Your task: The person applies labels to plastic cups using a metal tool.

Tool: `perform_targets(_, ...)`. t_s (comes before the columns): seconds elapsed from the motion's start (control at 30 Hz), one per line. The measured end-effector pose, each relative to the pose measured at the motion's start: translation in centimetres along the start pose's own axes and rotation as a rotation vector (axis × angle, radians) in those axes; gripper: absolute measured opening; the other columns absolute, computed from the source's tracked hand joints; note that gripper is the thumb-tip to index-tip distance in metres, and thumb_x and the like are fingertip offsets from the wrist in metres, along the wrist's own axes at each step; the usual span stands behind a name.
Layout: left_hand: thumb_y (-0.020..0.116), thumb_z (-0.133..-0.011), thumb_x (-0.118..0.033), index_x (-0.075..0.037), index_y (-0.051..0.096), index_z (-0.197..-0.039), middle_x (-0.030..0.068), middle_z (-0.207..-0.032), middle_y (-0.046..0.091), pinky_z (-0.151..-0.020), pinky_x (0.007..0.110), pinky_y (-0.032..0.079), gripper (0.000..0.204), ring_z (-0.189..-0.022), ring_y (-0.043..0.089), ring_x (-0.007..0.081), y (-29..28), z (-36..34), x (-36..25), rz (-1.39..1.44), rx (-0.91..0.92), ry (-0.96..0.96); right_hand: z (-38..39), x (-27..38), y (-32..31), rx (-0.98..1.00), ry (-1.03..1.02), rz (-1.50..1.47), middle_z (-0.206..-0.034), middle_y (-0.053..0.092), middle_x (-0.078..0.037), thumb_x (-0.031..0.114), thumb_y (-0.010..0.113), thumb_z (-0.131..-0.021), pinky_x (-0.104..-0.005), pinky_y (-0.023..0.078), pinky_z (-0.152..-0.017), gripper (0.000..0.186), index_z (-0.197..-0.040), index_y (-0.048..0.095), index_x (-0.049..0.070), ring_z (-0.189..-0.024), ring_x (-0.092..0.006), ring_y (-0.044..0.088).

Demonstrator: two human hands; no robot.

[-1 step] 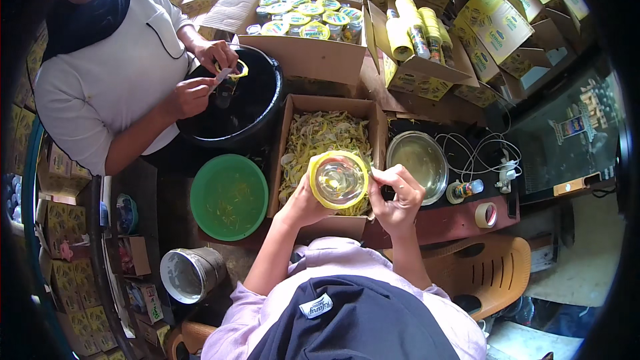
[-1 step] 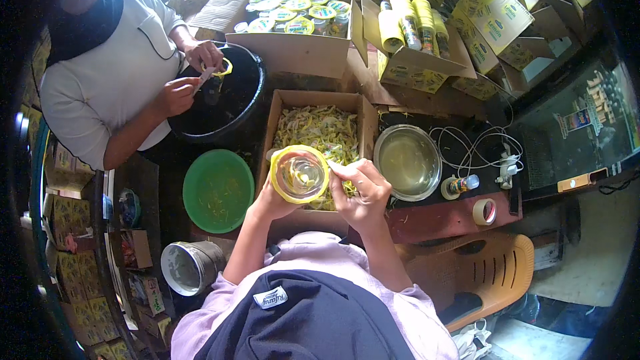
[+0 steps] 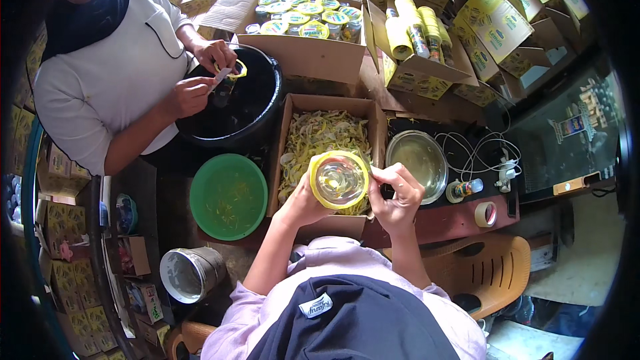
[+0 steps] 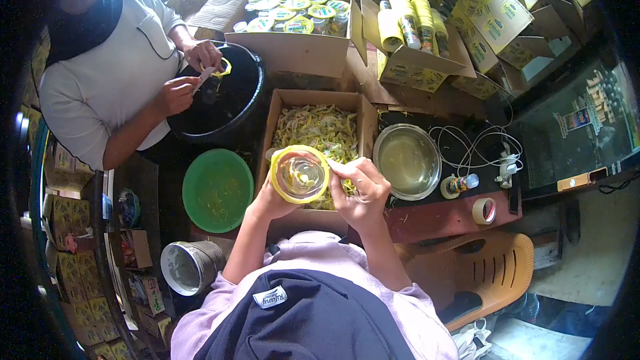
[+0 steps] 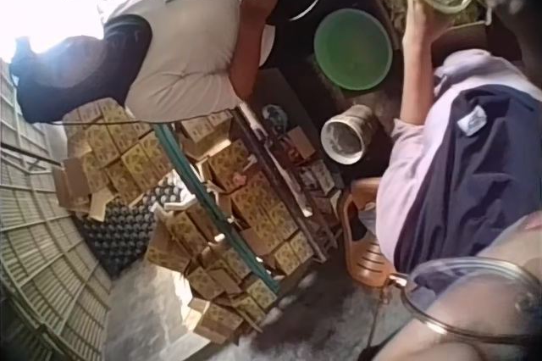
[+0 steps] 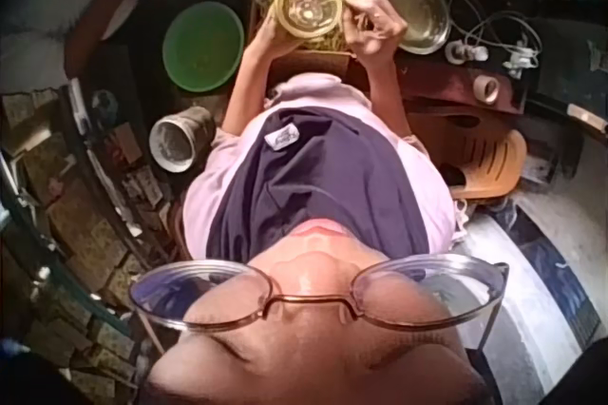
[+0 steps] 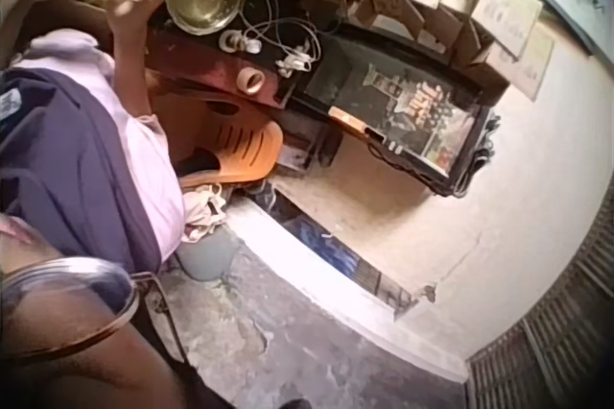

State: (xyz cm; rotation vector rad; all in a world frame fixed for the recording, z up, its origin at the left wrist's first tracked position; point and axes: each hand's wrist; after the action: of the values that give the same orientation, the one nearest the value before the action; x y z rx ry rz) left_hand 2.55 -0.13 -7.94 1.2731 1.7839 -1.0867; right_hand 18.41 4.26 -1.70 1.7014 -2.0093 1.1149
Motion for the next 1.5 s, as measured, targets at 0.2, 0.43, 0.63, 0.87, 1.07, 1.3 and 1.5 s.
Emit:
perform_targets(0.2, 0.077, -0.057, -0.007, -0.002, 0.041, -0.116, 0.0129, -0.109, 0.048, -0.089, 0.034, 0.042, 0.069, -0.103, 0.05, 0.0266, -0.4, -0.4, -1.4, -0.042, 0.045, 0.065, -0.2, -0.2, -0.1, 0.027, 0.02, -0.035, -0.068, 0.059, -0.008, -0.007, 0.065, -0.062, -0.026, 0.045, -0.053, 0.023, -0.083, 0.065, 0.003, -0.059, -0.0176, 0.057)
perform_targets(0.43, 0.078, -0.057, -0.007, -0.003, 0.042, -0.113, 0.0123, -0.108, 0.05, -0.087, 0.033, 0.043, 0.067, -0.101, 0.052, 0.0257, -1.0, -0.5, -1.5, -0.039, 0.05, 0.024, 0.0, -0.1, 0.0, 0.056, 0.057, -0.037, -0.069, 0.059, -0.01, -0.009, 0.063, -0.061, -0.0262, 0.046, -0.055, 0.024, -0.082, 0.065, 0.002, -0.061, -0.0183, 0.059)
perform_targets(0.63, 0.078, -0.056, -0.008, -0.003, 0.043, -0.112, 0.0117, -0.107, 0.05, -0.086, 0.033, 0.043, 0.067, -0.101, 0.052, 0.0249, -1.1, -0.9, -2.3, 0.011, 0.101, 0.032, -0.6, -0.2, 0.3, 0.045, 0.02, -0.045, -0.064, 0.056, -0.008, -0.011, 0.06, -0.063, -0.0225, 0.042, -0.052, 0.016, -0.075, 0.061, -0.001, -0.056, -0.0141, 0.055)
perform_targets(0.87, 0.078, -0.054, -0.007, -0.003, 0.048, -0.106, 0.011, -0.101, 0.052, -0.083, 0.033, 0.044, 0.06, -0.095, 0.052, 0.0256, -0.1, -0.8, -1.3, -0.034, -0.102, 0.032, -0.2, 0.5, 1.0, 0.024, 0.11, -0.08, -0.069, 0.06, -0.011, -0.007, 0.064, -0.063, -0.0262, 0.048, -0.055, 0.02, -0.081, 0.064, 0.001, -0.061, -0.0195, 0.061)
perform_targets(1.07, 0.078, -0.054, -0.007, -0.004, 0.051, -0.103, 0.0101, -0.097, 0.053, -0.08, 0.032, 0.044, 0.056, -0.09, 0.054, 0.0257, -0.7, -1.1, -2.5, 0.07, -0.014, 0.04, 0.0, -0.1, 1.0, 0.038, 0.044, -0.054, -0.069, 0.06, -0.012, -0.008, 0.064, -0.063, -0.0258, 0.047, -0.055, 0.019, -0.081, 0.064, 0.0, -0.06, -0.0197, 0.061)
perform_targets(1.3, 0.081, -0.051, -0.01, -0.009, 0.04, -0.112, 0.0087, -0.106, 0.037, -0.086, 0.033, 0.039, 0.074, -0.102, 0.042, 0.0226, -0.6, -1.1, -1.6, -0.176, -0.028, 0.193, -0.2, 0.2, 1.1, 0.002, 0.079, -0.088, -0.064, 0.055, -0.006, -0.006, 0.064, -0.066, -0.021, 0.04, -0.052, 0.011, -0.075, 0.059, -0.002, -0.057, -0.0101, 0.051)
perform_targets(1.5, 0.078, -0.061, -0.012, -0.004, 0.028, -0.12, 0.0113, -0.109, 0.037, -0.087, 0.032, 0.042, 0.078, -0.103, 0.048, 0.0212, 0.1, 0.2, 1.0, 0.259, -0.11, -0.022, 0.3, 0.9, 1.6, -0.081, 0.154, -0.148, -0.067, 0.054, -0.005, -0.006, 0.062, -0.069, -0.0194, 0.038, -0.053, 0.008, -0.075, 0.058, -0.003, -0.059, -0.0085, 0.049)
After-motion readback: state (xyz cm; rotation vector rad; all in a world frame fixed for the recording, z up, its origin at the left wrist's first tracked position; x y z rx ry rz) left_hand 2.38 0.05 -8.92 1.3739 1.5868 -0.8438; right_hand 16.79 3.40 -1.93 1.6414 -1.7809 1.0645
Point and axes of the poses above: each hand's wrist, its own z-axis away from the middle knuckle, its own y-axis out of the palm, x = y × z
